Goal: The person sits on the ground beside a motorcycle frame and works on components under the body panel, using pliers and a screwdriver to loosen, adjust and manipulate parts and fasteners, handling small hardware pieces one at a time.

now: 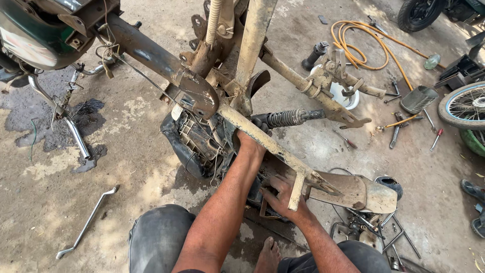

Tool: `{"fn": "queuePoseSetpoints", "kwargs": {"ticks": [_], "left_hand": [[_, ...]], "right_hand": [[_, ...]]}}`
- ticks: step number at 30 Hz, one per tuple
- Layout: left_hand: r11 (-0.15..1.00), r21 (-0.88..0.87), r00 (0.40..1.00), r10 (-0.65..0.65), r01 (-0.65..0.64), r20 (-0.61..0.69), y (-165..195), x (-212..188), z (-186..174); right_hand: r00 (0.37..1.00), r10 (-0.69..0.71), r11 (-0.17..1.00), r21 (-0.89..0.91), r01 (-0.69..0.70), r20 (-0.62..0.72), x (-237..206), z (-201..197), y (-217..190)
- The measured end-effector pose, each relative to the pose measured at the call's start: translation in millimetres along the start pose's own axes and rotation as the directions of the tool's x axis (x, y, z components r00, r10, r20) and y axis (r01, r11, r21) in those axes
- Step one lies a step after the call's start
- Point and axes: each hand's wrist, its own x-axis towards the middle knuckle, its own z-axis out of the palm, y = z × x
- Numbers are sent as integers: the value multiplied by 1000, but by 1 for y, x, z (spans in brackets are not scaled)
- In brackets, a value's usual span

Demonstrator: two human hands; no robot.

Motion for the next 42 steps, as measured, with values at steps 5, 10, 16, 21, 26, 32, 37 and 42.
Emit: {"fn": "queuePoseSetpoints", "kwargs": {"ticks": [5, 10, 16, 21, 26, 32, 37, 42], "left_hand": [[999, 0, 979, -48, 49, 200, 4, -1, -12], [979, -201, 945, 94, -31, 314, -7, 21, -10], [992, -106, 991, 80, -69, 103, -13, 18, -6], [987, -152, 986, 79, -57, 147, -1, 6, -1], [982, -186, 983, 60, -27, 175, 10, 6, -3], [976, -217, 955, 37, 29, 294, 17, -3, -9], [994, -102, 994, -11, 23, 111, 16, -2, -6], [989, 24, 988, 146, -147, 43, 14, 2, -10]], "right_hand": [[997, 60, 997, -51, -58, 38, 3, 2, 3], [999, 0, 998, -60, 3, 43, 6, 2, 1], [977, 145, 989, -41, -140, 160, 0, 8, 12], [932, 298, 941, -229, -250, 206, -1, 30, 40], [964, 219, 915, -376, -148, 154, -3, 51, 61], [859, 363, 880, -436, -190, 360, 6, 69, 69], [729, 155, 939, -329, 101, 667, -13, 120, 59], [621, 75, 984, -159, 80, 780, -47, 172, 35]]}}
